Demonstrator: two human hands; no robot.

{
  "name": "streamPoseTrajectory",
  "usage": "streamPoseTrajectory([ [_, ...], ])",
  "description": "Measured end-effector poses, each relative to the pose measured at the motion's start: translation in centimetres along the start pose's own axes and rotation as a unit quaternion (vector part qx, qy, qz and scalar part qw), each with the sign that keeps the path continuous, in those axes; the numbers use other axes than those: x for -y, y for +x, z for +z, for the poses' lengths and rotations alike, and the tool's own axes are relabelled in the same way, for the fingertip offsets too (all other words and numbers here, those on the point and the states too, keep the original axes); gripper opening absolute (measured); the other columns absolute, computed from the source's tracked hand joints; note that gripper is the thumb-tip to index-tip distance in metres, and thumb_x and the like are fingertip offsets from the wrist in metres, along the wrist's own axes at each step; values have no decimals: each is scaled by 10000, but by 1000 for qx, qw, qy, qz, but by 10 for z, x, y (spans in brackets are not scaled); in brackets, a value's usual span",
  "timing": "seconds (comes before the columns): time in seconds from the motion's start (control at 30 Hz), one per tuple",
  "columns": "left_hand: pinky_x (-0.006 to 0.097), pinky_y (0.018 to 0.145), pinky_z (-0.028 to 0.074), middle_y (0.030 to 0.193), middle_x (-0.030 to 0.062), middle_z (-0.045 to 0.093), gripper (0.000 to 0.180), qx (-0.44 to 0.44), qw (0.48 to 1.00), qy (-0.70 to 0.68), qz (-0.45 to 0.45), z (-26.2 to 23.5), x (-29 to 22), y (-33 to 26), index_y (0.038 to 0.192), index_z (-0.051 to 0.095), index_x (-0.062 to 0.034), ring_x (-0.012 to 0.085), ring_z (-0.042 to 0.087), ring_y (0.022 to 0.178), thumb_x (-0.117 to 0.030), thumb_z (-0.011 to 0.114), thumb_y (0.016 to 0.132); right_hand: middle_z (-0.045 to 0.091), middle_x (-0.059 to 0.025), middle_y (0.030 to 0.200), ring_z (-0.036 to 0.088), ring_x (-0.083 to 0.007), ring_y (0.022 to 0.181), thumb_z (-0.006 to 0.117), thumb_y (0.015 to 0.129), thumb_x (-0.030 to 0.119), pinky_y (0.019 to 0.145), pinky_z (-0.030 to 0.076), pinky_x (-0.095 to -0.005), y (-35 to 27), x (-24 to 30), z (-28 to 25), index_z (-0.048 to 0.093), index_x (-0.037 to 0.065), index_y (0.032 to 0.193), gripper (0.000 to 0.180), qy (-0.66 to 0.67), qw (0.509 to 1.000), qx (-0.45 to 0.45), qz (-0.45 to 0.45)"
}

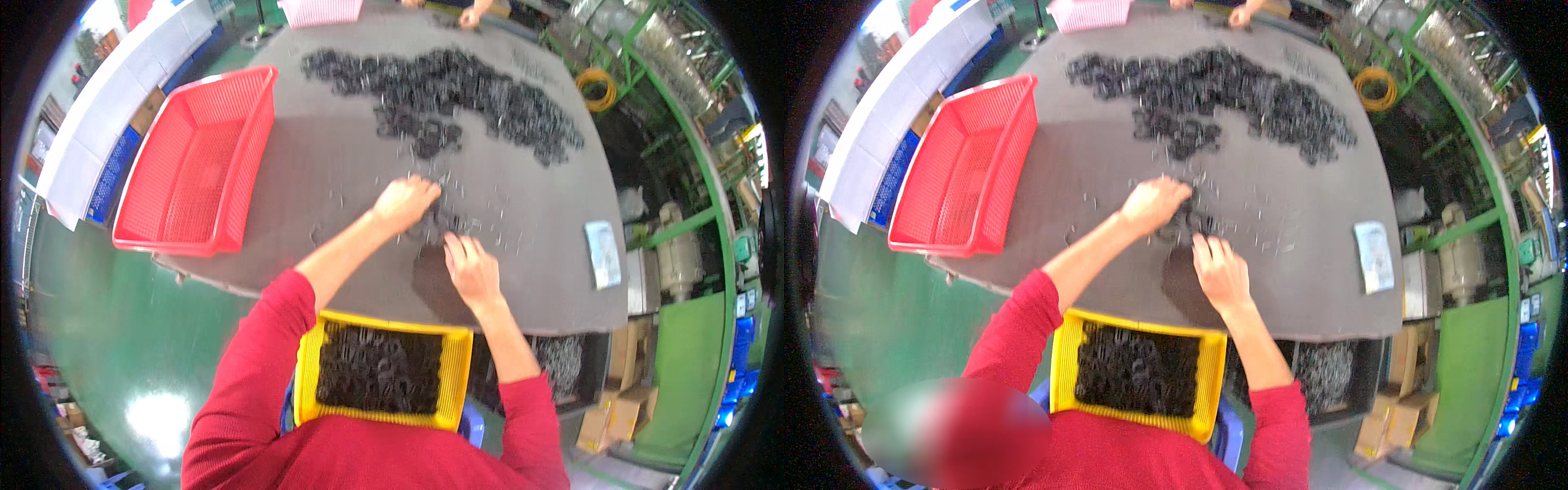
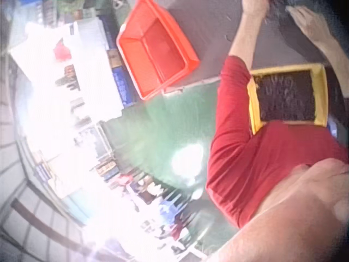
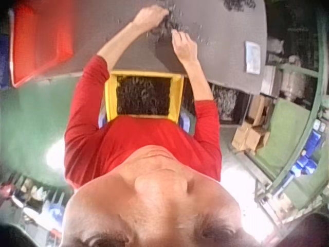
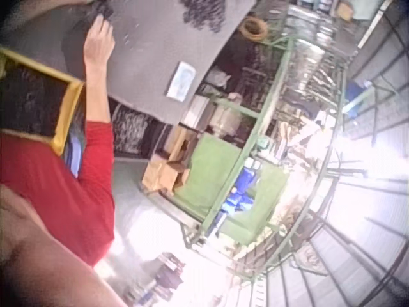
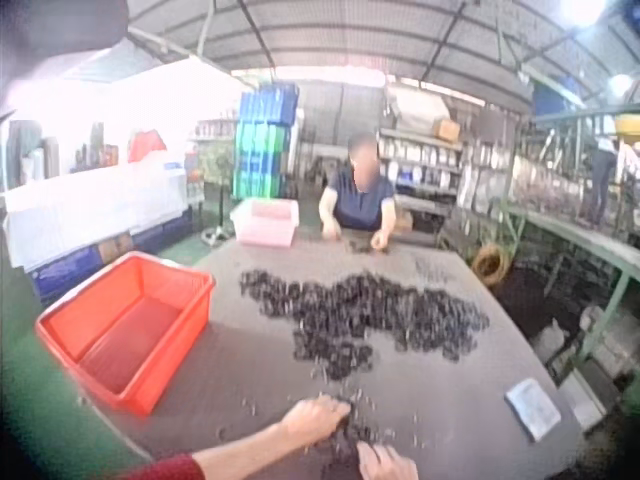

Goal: The person repeatedly picks up small black plastic clips and metal hooks from a table, separates them by type, and places the clips into a yellow basket. The metal hooks remain on the table. The person occasionally transfers clips from the yellow basket to a red basket.

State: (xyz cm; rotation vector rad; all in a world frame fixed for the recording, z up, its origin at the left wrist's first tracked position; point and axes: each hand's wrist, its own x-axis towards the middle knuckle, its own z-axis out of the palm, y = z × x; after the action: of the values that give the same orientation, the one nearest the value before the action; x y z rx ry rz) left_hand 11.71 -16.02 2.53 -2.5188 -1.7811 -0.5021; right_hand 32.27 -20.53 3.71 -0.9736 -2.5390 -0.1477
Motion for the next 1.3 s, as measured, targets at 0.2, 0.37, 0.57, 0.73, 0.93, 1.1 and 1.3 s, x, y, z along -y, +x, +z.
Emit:
streamPoseTrajectory([
  [0.2, 370, 734, 525, 965, 56, 513, 249, -8, 999, -15, 29, -14, -13, 8, 996, 586, -127, 246, 556, 955, -268, 644, 798, 609, -90, 828, 614, -227, 657, 541, 880, 111, 595, 520, -325, 14, -27, -4, 558, 93, 1121, 243, 183, 966, -60, 172],
  [0.37, 373, 721, 531, 931, 79, 545, 208, 14, 995, 71, 74, -3, -4, 16, 938, 555, -61, 251, 586, 900, -178, 625, 781, 591, -20, 774, 572, -90, 594, 452, 955, 120, 536, 485, -261, 15, -56, -11, 574, 78, 1110, 202, 523, 774, 55, 351],
  [0.57, 382, 709, 527, 896, 111, 574, 111, -63, 998, -15, -19, -18, 9, 11, 907, 535, -26, 289, 609, 836, -102, 517, 827, 505, 15, 730, 465, -71, 592, 458, 970, 200, 513, 404, -218, 19, -70, -40, 579, 62, 1003, 187, 655, 638, 38, 402],
  [0.73, 402, 703, 488, 871, 152, 618, 148, -157, 925, -291, -185, -37, 29, 14, 931, 618, -43, 328, 610, 829, -137, 516, 879, 458, 30, 697, 444, -80, 604, 546, 924, 352, 488, 363, -218, 29, -79, -41, 547, 79, 957, 275, 766, 475, 46, 431],
  [0.93, 320, 686, 472, 840, 89, 644, 197, -116, 910, -339, -209, -33, 66, -21, 922, 663, -57, 202, 602, 756, -193, 521, 908, 523, 39, 665, 482, -102, 576, 705, 799, 289, 523, 400, -234, 63, -77, -4, 577, 75, 834, 252, 543, 746, 140, 359],
  [1.1, 268, 640, 467, 805, -24, 602, 220, -12, 608, -744, -277, -60, 72, -46, 950, 657, -82, 96, 576, 733, -237, 500, 944, 664, -62, 795, 628, -193, 724, 758, 716, 266, 682, 487, -315, 111, -69, 33, 639, 57, 843, 271, 313, 910, 92, 254],
  [1.3, 275, 594, 458, 787, -19, 594, 330, 46, 690, -628, -358, -55, 57, -49, 917, 620, -77, 108, 576, 704, -399, 624, 850, 686, -96, 882, 646, -256, 867, 787, 658, 273, 766, 494, -377, 136, -67, 40, 676, 69, 852, 303, 171, 925, 222, 256],
])
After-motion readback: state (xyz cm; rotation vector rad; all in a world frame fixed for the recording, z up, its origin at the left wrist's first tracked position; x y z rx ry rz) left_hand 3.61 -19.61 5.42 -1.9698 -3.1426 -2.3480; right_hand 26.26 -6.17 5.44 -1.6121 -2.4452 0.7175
